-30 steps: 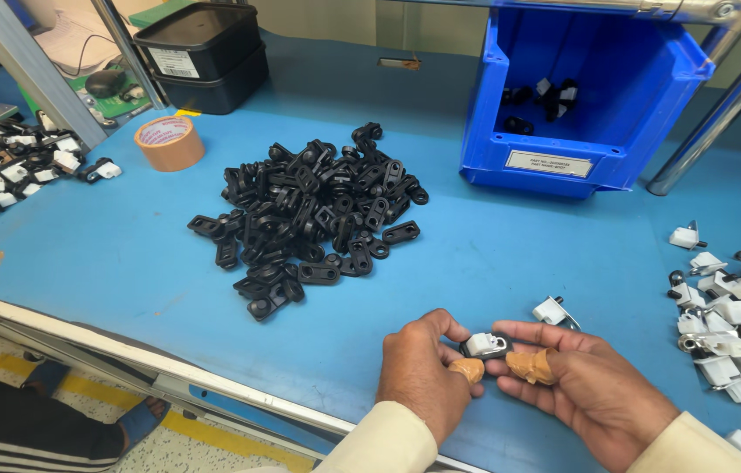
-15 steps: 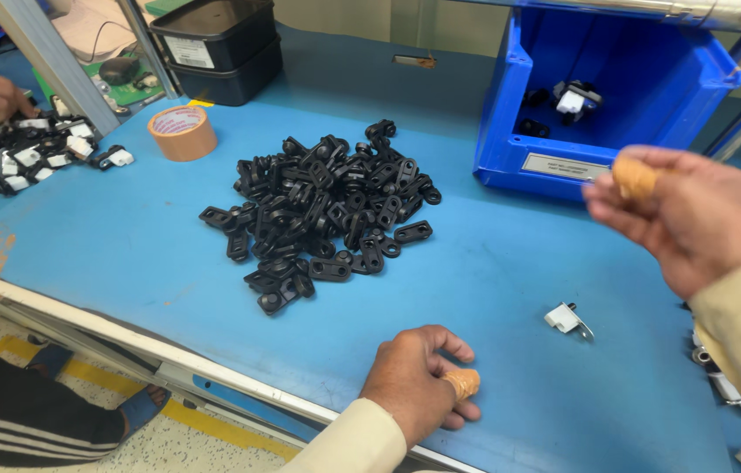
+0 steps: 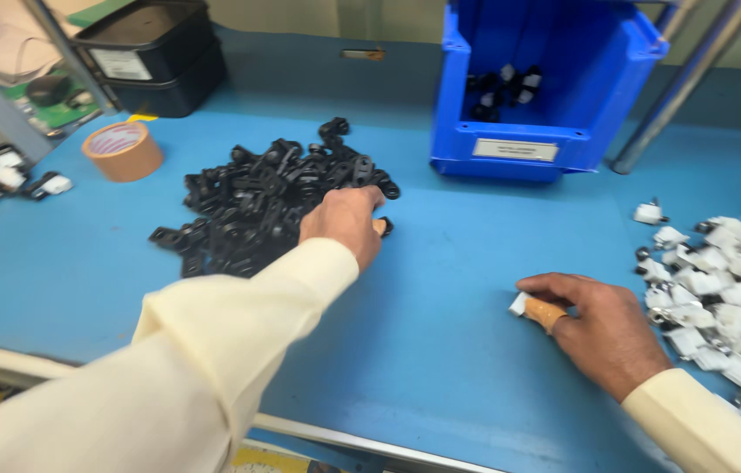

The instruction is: The person repeatedly picks a black plastic bracket and a white electrical connector, aligns them, and presses them together by hand. The assembled units are placed into a blue bin. The person continues this cycle throughout the clip.

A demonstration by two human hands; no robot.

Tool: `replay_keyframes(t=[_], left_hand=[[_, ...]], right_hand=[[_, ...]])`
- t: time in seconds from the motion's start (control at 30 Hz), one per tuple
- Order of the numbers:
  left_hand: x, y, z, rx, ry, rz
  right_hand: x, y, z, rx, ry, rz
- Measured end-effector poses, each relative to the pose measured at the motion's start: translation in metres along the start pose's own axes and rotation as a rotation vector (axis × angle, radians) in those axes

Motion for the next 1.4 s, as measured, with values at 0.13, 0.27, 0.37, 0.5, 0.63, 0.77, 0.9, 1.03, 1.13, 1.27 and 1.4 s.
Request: replay_keyframes(t=[0.13, 0.27, 0.37, 0.5, 0.63, 0.77, 0.9, 1.03, 1.13, 1.27, 1.4], left_hand=[[0.013, -0.011, -0.009, 0.206, 0.099, -0.115], [0.018, -0.014, -0.014, 0.213, 0.162, -0.035], [0.014, -0.018, -0.009, 0.073, 0.119, 0.069], [-0.015, -0.023, -0.014, -0.151, 0.183, 0.253], [-0.062, -0.034, -0.034, -0.281, 0.31, 0.36], [-0.077, -0.041, -0.042, -0.371, 0.335, 0.379], [-0.079, -0.045, -0.044, -0.439, 0.287, 0.342], [-0.087, -0.05, -0.053, -0.592, 0.376, 0.404], [-0.092, -0.055, -0.057, -0.57, 0.433, 0.418], [-0.094, -0.058, -0.057, -0.562, 0.467, 0.433], [-0.091, -0.06, -0.059, -0.596, 0.477, 0.481]], right_hand=[[-0.013, 0.016, 0.004, -0.082, 0.025, 0.076], [-0.02, 0.027, -0.003, -0.284, 0.084, 0.031], [-0.02, 0.034, 0.004, -0.243, -0.013, 0.118], [-0.025, 0.014, 0.007, -0.246, 0.006, -0.044], [-0.029, 0.003, 0.006, -0.321, 0.015, -0.071], [-0.026, 0.009, 0.012, -0.313, -0.17, 0.102], [-0.023, -0.01, 0.013, -0.284, -0.115, -0.11], [-0.031, -0.013, 0.009, -0.178, -0.161, -0.091], [-0.03, -0.009, 0.009, -0.185, -0.217, 0.019], [-0.023, -0.01, 0.007, -0.21, -0.197, 0.107], [-0.023, -0.005, 0.003, -0.214, -0.264, 0.173]])
Point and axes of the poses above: each hand's wrist, its own x-axis towards the middle knuckle, its own z-axis out of the back of the hand, y = z × x, the point moved 6 cm from there along x, towards the middle knuckle, and after that the axes turned 1 degree about x, right-handed, at the moved point
